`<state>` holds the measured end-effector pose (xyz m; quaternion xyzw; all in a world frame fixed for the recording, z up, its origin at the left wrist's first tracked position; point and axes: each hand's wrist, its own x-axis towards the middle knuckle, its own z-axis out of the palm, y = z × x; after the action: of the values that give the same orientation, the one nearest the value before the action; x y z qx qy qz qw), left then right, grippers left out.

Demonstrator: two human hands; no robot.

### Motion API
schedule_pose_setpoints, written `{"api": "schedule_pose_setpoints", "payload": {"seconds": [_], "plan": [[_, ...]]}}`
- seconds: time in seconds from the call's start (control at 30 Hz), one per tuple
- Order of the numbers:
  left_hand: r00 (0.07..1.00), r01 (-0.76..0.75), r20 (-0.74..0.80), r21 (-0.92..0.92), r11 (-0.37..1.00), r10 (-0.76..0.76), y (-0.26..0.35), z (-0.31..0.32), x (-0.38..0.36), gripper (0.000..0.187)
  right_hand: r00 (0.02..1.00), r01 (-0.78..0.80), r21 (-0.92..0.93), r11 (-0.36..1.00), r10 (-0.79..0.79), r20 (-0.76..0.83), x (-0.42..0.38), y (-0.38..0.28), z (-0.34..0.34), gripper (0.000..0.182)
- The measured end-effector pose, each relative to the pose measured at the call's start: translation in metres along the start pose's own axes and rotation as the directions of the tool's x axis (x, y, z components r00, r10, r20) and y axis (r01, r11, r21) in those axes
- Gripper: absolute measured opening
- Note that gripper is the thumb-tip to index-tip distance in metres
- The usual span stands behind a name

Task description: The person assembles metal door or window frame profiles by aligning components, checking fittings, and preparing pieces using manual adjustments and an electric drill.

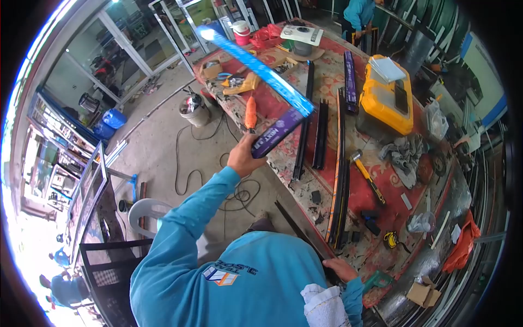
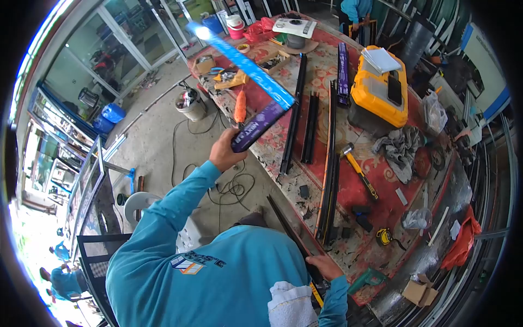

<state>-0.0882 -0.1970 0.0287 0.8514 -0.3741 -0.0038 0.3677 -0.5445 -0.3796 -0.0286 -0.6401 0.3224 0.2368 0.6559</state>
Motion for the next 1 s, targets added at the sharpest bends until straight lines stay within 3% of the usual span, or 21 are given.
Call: {"api": "schedule_pose_setpoints", "payload": {"seconds": [0.03, 0.1, 0.2, 0.37, 0.53, 0.63, 0.7, 0.77, 0.83, 0.9, 1.0], "plan": [[1.0, -0.002, -0.01, 0.002, 1.0, 0.002, 0.0, -0.002, 0.008, 0.068, 1.0, -0.008, 0.022, 1.0, 0.007, 0.016, -0.005, -0.004, 0.002, 0.058], [0.988, -0.016, 0.152, 0.057, 0.998, 0.007, -0.001, -0.002, 0.02, 0.06, 1.0, 0.006, 0.014, 1.0, -0.006, -0.023, -0.009, -0.004, 0.008, 0.058], [0.975, -0.101, 0.203, 0.071, 0.992, 0.085, -0.024, 0.016, 0.034, 0.058, 0.995, -0.032, -0.006, 0.999, 0.031, -0.091, -0.008, 0.009, 0.018, 0.056], [0.943, -0.157, 0.304, 0.05, 0.986, 0.134, -0.077, 0.05, 0.06, 0.057, 0.974, -0.084, 0.177, 0.981, 0.118, -0.195, -0.018, 0.0, 0.049, 0.052], [0.887, -0.136, 0.448, 0.024, 0.99, 0.112, -0.132, 0.064, 0.091, 0.071, 0.948, -0.089, 0.242, 0.966, 0.156, -0.278, -0.025, -0.054, 0.083, 0.047], [0.882, -0.119, 0.466, 0.059, 0.991, 0.078, -0.176, 0.087, 0.111, 0.07, 0.94, -0.077, 0.287, 0.955, 0.166, -0.299, -0.017, -0.07, 0.1, 0.048], [0.899, -0.107, 0.418, -0.081, 0.991, 0.132, -0.225, 0.118, 0.119, 0.066, 0.929, -0.127, 0.305, 0.944, 0.221, -0.297, -0.009, -0.056, 0.11, 0.051], [0.894, -0.132, 0.429, -0.022, 0.991, 0.128, -0.211, 0.103, 0.125, 0.07, 0.919, -0.135, 0.267, 0.954, 0.221, -0.325, -0.008, -0.085, 0.118, 0.055], [0.904, -0.186, 0.384, -0.043, 0.982, 0.188, -0.234, 0.116, 0.132, 0.072, 0.937, -0.113, 0.332, 0.936, 0.211, -0.278, 0.004, -0.079, 0.126, 0.057], [0.905, -0.24, 0.375, 0.063, 0.969, 0.199, -0.246, 0.124, 0.138, 0.074, 0.942, -0.075, 0.365, 0.928, 0.186, -0.28, 0.014, -0.083, 0.134, 0.061], [0.904, -0.211, 0.397, 0.096, 0.973, 0.157, -0.243, 0.127, 0.14, 0.078, 0.937, -0.092, 0.449, 0.889, 0.231, -0.264, 0.03, -0.101, 0.137, 0.063]]}}
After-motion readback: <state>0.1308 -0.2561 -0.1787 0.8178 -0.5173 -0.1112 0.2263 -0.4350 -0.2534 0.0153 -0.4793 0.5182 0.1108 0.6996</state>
